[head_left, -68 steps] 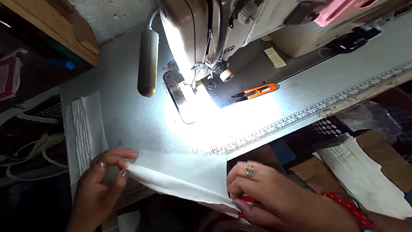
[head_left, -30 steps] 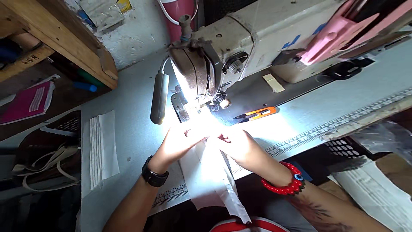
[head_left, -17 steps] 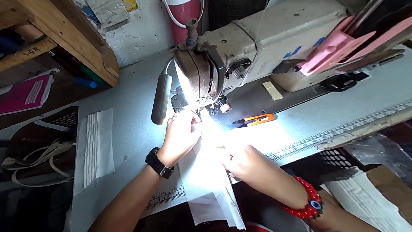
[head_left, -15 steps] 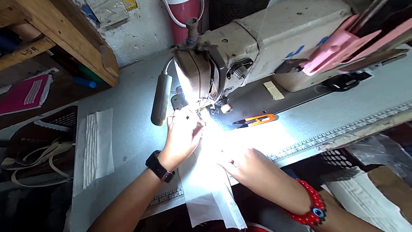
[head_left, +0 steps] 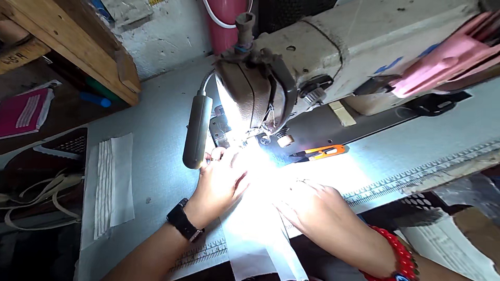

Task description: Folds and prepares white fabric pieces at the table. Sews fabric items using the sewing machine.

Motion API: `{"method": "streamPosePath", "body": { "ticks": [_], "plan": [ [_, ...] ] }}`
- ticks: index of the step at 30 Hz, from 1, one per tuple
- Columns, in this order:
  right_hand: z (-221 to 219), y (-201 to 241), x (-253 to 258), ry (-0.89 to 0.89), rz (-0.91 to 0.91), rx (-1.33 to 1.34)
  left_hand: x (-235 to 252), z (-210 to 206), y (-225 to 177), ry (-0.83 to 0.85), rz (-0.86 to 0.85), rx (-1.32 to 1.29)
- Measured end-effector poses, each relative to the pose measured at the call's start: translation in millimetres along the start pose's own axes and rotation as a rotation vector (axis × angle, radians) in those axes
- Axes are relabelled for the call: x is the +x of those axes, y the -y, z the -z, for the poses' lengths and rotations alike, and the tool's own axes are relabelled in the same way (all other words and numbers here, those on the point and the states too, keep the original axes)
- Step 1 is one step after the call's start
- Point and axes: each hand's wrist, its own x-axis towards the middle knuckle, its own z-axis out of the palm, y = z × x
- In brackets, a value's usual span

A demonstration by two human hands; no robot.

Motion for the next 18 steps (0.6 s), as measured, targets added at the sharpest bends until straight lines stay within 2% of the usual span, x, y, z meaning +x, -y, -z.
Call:
{"method": "streamPosePath", "body": {
  "ticks": [7, 18],
  "plan": [
    [-1.3, -1.6, 10.8, -0.028, 0.057, -0.005, 8.2, 0.1, 11.0, -0.008, -0.018, -0.028],
    [-2.9, 1.5, 8.9, -0.017, 0.030, -0.013, 10.3, -0.1, 13.1, -0.014, -0.014, 0.024]
  ]
}}
